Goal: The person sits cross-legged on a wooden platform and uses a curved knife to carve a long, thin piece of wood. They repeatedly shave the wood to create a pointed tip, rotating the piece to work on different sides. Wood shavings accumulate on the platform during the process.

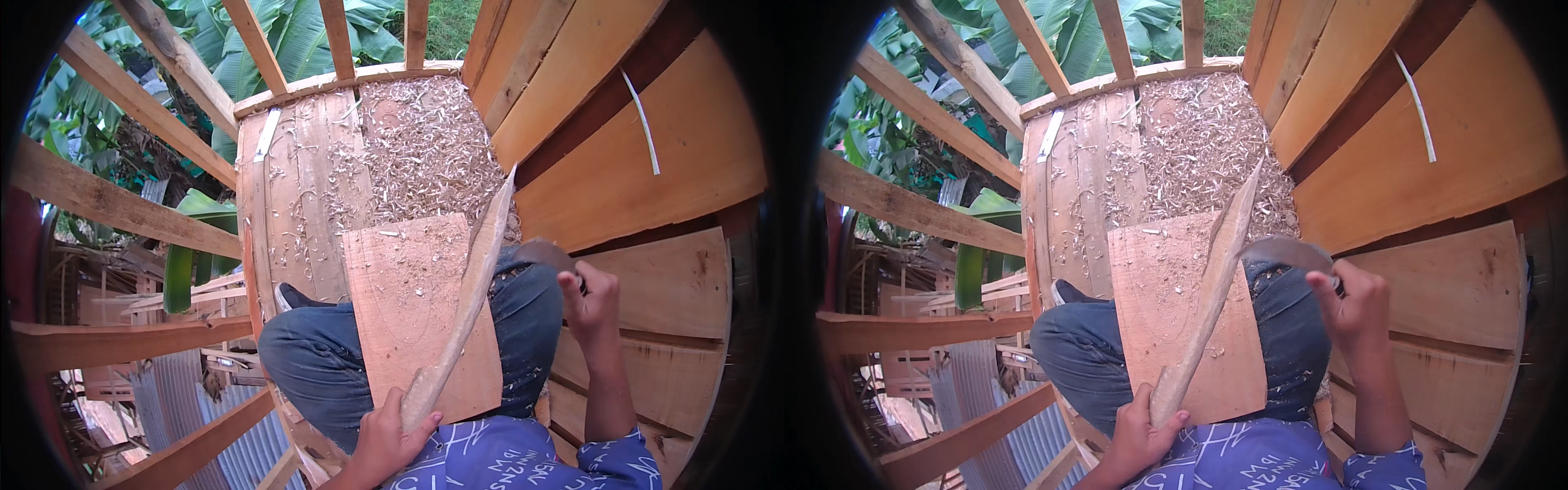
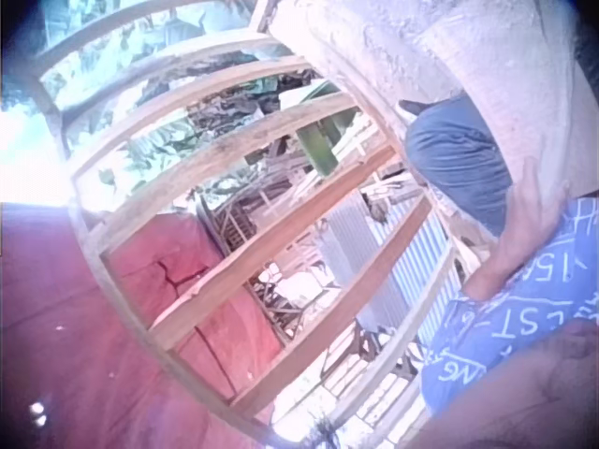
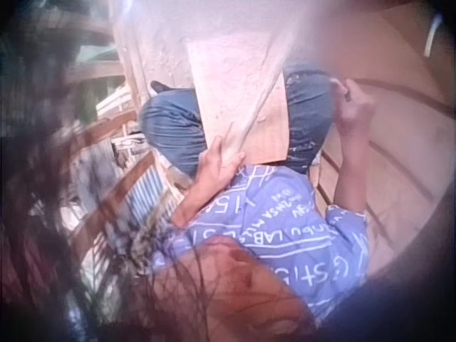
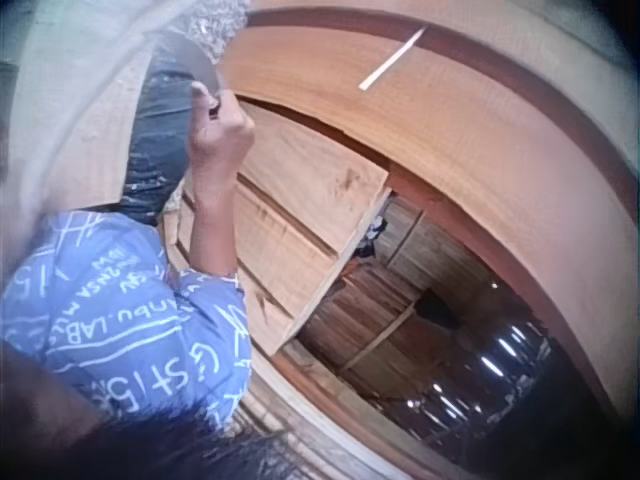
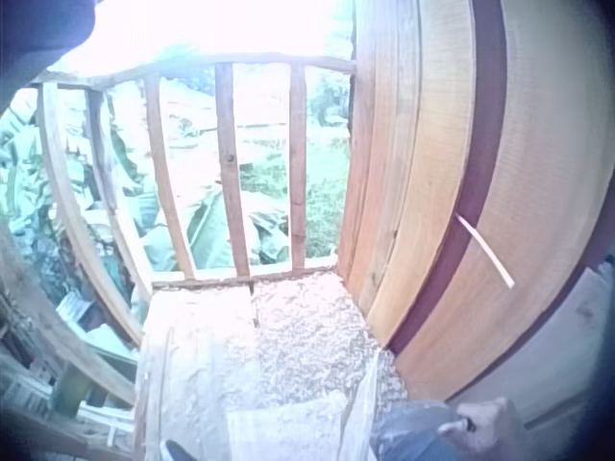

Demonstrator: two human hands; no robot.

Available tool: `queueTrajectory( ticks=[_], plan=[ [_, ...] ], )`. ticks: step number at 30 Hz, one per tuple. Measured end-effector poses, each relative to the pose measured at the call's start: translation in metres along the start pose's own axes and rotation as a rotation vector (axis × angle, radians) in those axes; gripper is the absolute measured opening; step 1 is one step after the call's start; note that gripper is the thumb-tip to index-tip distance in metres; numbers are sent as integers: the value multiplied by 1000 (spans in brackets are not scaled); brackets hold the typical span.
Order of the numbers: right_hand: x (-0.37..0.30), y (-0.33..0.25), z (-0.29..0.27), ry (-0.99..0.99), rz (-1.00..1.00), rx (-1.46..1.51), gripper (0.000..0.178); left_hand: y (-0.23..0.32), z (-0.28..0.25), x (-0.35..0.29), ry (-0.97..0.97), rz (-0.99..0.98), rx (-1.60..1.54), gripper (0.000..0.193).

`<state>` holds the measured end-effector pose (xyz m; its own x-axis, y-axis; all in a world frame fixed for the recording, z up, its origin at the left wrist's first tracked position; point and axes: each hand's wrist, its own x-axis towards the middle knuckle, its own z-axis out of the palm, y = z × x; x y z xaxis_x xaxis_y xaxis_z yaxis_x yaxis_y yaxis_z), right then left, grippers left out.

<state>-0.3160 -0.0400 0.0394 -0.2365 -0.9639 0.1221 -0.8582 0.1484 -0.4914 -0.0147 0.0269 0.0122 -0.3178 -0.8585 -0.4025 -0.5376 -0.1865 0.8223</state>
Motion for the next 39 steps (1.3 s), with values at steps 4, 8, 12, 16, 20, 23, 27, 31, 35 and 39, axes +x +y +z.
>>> queueTrajectory(
  ticks=[4, 8, 12, 16, 20, 23, 27, 31, 35, 39],
  plan=[
    [-42, -43, 30, -252, -337, -29, 57, -4, 1, 8, 56, 126, -36, 46],
    [-19, -18, 33, -30, -224, -95, 62, 5, 0, 6, 99, 82, -213, 45],
    [9, 32, 25, 114, 193, 33, 69, 7, -4, -6, -57, 113, -39, 44],
    [-15, 16, 25, 62, 131, 77, 68, 1, -6, -8, -149, -40, -288, 47],
    [-26, 14, 31, 51, 127, 172, 63, -2, -24, 3, -443, -211, -920, 54],
    [-35, 2, 32, -2, 33, 213, 58, -2, -28, 4, -673, -256, -1040, 53],
    [-42, -19, 24, -39, -39, 313, 52, -11, -26, 4, -794, -256, -1101, 39],
    [-36, -17, 19, 3, 3, 256, 45, 2, -28, 3, -801, -297, -1184, 28],
    [-37, -23, 20, 13, 111, 319, 24, -7, -22, 7, -678, -250, -1014, 19],
    [-48, -31, 24, 43, -64, 376, 21, 5, -20, 10, -517, -165, -714, 13]
  ],
)
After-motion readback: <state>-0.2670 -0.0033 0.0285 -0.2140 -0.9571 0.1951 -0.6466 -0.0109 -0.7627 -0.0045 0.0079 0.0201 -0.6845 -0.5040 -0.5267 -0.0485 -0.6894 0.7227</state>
